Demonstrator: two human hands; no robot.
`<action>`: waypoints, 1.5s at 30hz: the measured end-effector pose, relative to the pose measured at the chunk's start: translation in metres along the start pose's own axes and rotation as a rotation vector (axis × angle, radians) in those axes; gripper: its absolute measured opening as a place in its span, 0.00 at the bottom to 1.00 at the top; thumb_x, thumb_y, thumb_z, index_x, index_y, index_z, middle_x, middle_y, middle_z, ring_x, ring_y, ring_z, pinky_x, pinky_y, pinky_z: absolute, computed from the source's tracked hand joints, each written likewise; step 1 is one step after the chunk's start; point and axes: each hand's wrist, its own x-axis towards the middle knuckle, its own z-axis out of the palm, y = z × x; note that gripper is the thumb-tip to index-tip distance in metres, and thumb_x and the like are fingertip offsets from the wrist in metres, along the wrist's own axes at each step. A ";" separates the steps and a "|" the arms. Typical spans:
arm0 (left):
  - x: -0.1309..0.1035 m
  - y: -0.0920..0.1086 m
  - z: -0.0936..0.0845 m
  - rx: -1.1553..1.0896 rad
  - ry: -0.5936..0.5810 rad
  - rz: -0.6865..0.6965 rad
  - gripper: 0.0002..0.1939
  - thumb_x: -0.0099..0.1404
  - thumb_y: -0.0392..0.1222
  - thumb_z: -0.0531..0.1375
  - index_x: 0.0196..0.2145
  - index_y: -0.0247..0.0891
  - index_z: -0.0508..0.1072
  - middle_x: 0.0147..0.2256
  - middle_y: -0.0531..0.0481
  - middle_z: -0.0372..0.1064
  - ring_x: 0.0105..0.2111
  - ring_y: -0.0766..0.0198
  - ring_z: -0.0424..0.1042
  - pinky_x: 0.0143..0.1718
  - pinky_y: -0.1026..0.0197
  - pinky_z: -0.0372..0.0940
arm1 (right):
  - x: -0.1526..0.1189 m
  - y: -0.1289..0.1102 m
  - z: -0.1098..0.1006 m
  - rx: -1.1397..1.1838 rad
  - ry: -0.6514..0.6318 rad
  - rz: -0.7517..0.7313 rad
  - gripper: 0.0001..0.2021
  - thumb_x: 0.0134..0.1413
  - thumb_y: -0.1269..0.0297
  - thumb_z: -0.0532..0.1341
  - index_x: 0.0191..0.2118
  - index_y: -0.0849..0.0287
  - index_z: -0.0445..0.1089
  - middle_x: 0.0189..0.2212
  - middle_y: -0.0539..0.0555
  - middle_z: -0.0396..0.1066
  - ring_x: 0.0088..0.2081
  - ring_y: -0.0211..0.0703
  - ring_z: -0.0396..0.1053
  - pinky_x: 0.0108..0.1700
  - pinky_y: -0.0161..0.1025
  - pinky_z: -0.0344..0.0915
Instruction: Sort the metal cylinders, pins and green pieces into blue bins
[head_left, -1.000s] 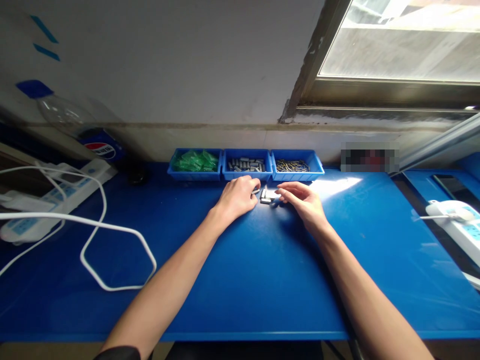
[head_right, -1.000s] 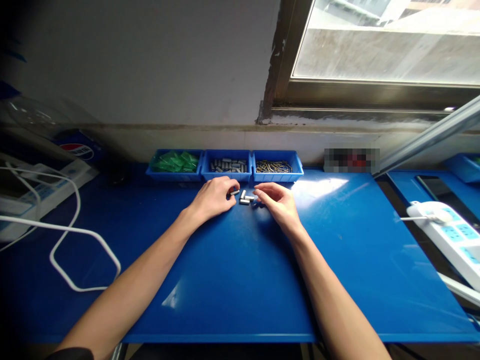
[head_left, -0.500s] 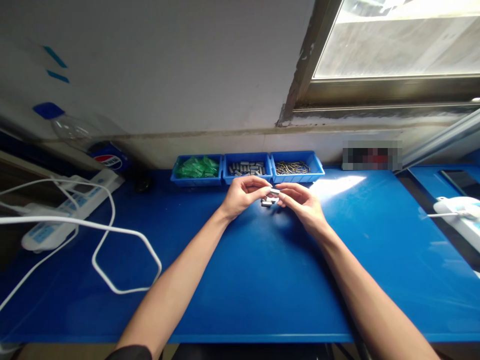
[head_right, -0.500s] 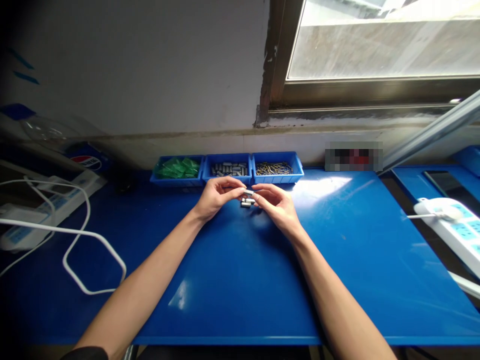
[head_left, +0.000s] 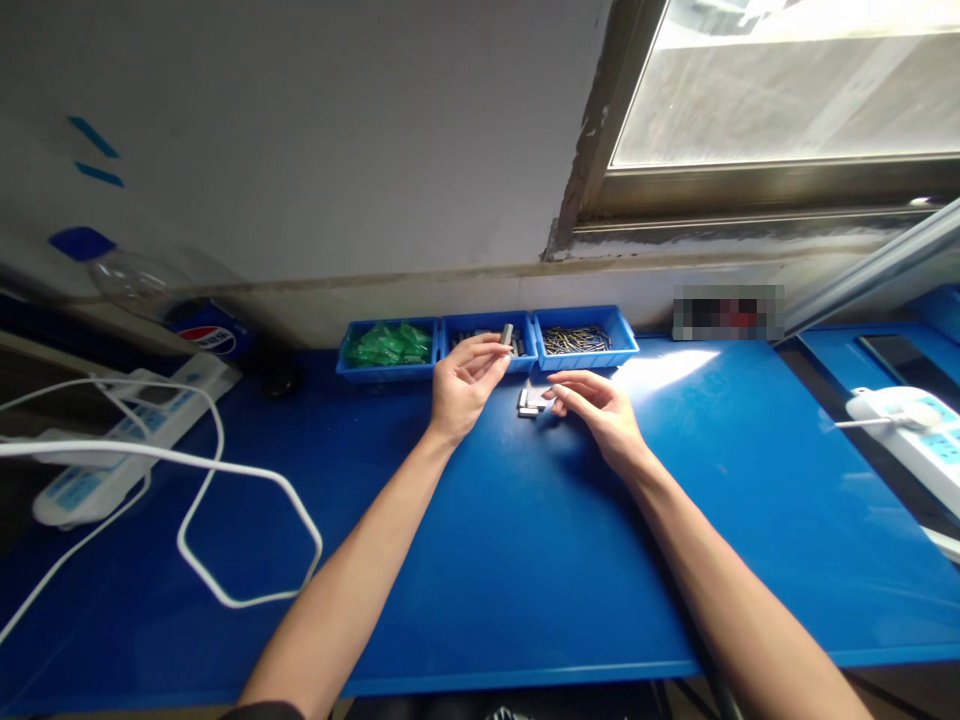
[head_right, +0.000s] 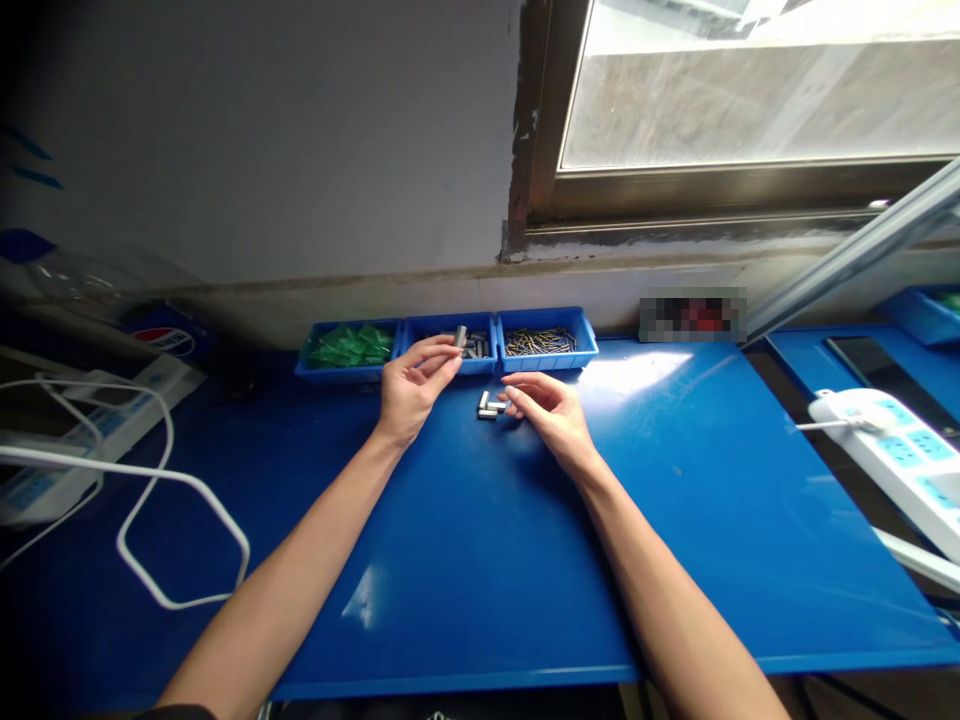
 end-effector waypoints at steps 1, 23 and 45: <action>0.000 0.000 0.000 0.025 -0.001 0.030 0.14 0.65 0.49 0.69 0.40 0.36 0.81 0.55 0.40 0.78 0.53 0.55 0.81 0.60 0.52 0.74 | 0.000 0.000 -0.001 0.000 0.001 0.004 0.19 0.54 0.46 0.74 0.45 0.54 0.80 0.36 0.54 0.83 0.33 0.44 0.77 0.41 0.43 0.74; -0.010 -0.024 -0.015 0.614 -0.576 0.349 0.10 0.69 0.39 0.66 0.47 0.39 0.84 0.47 0.43 0.82 0.47 0.54 0.78 0.53 0.50 0.73 | 0.002 0.009 -0.007 -0.057 0.031 -0.012 0.18 0.56 0.47 0.73 0.45 0.53 0.81 0.34 0.53 0.82 0.33 0.44 0.77 0.40 0.42 0.74; -0.050 -0.017 -0.018 0.357 -0.103 0.117 0.08 0.71 0.43 0.66 0.43 0.38 0.83 0.43 0.44 0.82 0.39 0.58 0.82 0.44 0.58 0.77 | -0.002 0.004 0.000 -0.094 -0.005 -0.016 0.17 0.57 0.47 0.73 0.44 0.55 0.80 0.34 0.54 0.82 0.34 0.44 0.78 0.40 0.41 0.75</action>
